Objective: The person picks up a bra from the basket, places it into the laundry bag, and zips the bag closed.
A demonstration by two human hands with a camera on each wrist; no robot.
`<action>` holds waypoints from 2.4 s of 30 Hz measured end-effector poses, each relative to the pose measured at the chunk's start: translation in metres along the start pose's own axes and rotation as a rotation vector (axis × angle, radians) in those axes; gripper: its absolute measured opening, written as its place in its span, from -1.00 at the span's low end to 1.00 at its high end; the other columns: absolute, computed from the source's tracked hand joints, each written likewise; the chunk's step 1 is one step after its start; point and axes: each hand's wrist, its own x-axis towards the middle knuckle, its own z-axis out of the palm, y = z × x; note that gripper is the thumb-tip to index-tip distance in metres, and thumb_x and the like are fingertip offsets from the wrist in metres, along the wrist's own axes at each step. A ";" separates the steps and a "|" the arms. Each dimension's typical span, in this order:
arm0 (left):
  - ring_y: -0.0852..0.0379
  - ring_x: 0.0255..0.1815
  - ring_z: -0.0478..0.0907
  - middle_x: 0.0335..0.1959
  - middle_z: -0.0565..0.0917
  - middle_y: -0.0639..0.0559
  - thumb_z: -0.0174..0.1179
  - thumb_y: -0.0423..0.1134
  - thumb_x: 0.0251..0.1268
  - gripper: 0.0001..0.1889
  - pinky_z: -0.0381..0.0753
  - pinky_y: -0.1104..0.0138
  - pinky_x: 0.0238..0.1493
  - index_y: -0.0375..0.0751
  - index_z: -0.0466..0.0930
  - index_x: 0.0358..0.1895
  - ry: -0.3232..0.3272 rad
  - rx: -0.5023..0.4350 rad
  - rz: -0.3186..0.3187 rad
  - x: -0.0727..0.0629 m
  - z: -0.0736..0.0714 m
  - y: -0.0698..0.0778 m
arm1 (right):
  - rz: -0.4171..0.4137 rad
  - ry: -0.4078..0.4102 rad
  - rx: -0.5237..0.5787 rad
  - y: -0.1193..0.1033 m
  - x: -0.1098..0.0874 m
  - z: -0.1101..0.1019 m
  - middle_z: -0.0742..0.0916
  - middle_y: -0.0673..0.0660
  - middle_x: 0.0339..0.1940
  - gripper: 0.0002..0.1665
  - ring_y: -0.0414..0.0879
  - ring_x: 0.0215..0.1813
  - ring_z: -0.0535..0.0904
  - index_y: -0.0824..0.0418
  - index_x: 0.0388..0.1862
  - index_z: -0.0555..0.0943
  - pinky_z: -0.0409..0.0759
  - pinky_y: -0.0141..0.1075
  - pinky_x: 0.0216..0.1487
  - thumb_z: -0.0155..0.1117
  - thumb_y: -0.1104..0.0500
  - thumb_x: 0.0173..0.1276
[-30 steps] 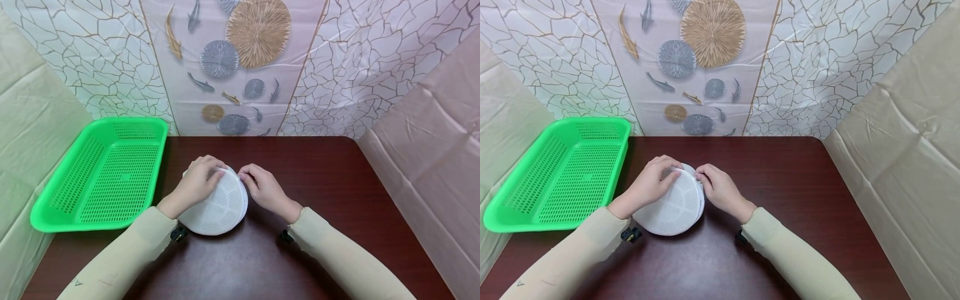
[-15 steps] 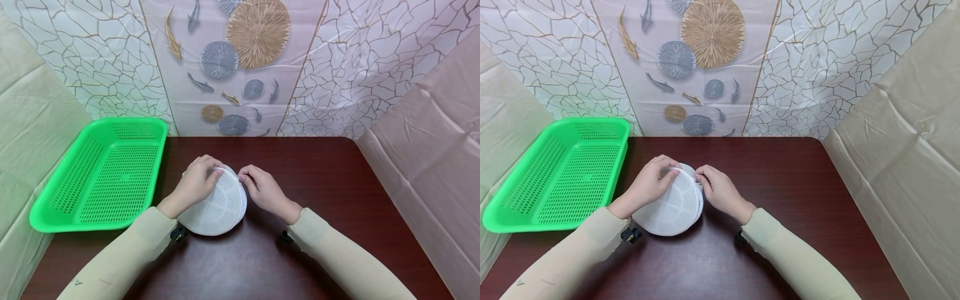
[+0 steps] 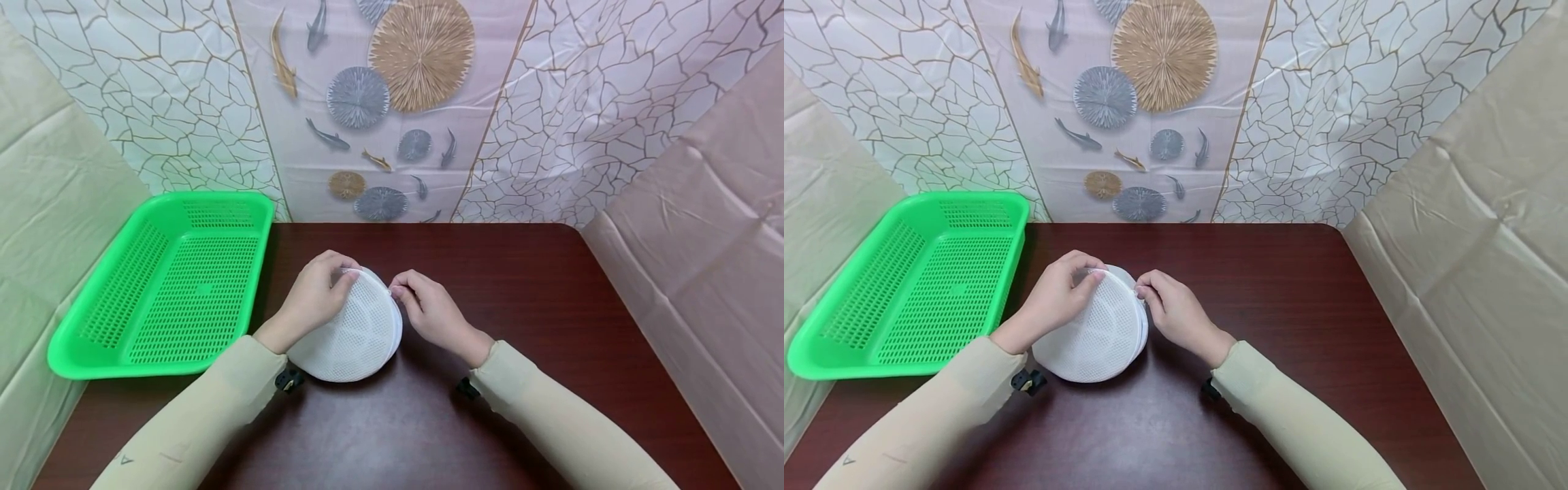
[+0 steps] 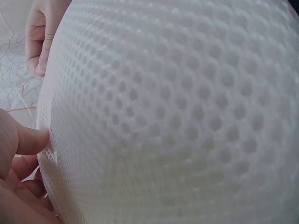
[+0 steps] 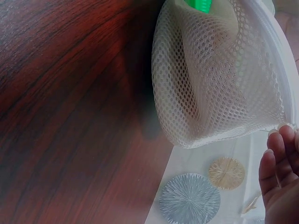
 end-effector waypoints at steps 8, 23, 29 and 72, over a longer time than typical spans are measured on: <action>0.07 -0.13 0.50 -0.13 0.58 0.05 0.17 -0.23 0.37 -0.87 0.51 0.17 -0.03 -0.15 0.65 -0.15 0.012 -0.026 -0.048 0.000 0.001 0.000 | 0.001 0.002 0.004 0.000 0.000 -0.001 0.64 0.05 -0.29 -0.96 -0.23 -0.29 0.48 0.16 -0.18 0.55 0.49 -0.33 -0.25 0.17 0.26 0.43; 0.07 -0.13 0.50 -0.13 0.58 0.06 0.17 -0.25 0.36 -0.88 0.51 0.16 -0.05 -0.12 0.66 -0.16 0.022 -0.062 -0.070 -0.002 0.001 0.000 | 0.027 0.010 -0.007 0.000 0.000 -0.003 0.64 -0.01 -0.30 -0.93 -0.24 -0.32 0.49 0.12 -0.19 0.53 0.49 -0.34 -0.30 0.18 0.28 0.42; 0.07 -0.10 0.50 -0.13 0.59 0.06 0.18 -0.23 0.36 -0.89 0.50 0.15 -0.02 -0.11 0.67 -0.16 0.043 -0.054 -0.080 -0.001 0.001 -0.003 | 0.030 0.013 -0.012 0.001 -0.002 -0.003 0.64 -0.04 -0.30 -0.97 -0.24 -0.29 0.51 0.16 -0.20 0.53 0.50 -0.32 -0.26 0.16 0.22 0.45; 0.07 -0.11 0.46 -0.20 0.61 0.12 0.26 -0.26 0.29 -0.90 0.22 0.09 0.00 -0.09 0.66 -0.17 -0.099 0.088 0.157 -0.003 0.015 0.001 | 0.026 -0.003 -0.036 -0.001 -0.003 0.002 0.62 -0.04 -0.30 -0.94 -0.23 -0.31 0.48 0.14 -0.19 0.49 0.49 -0.32 -0.26 0.18 0.27 0.42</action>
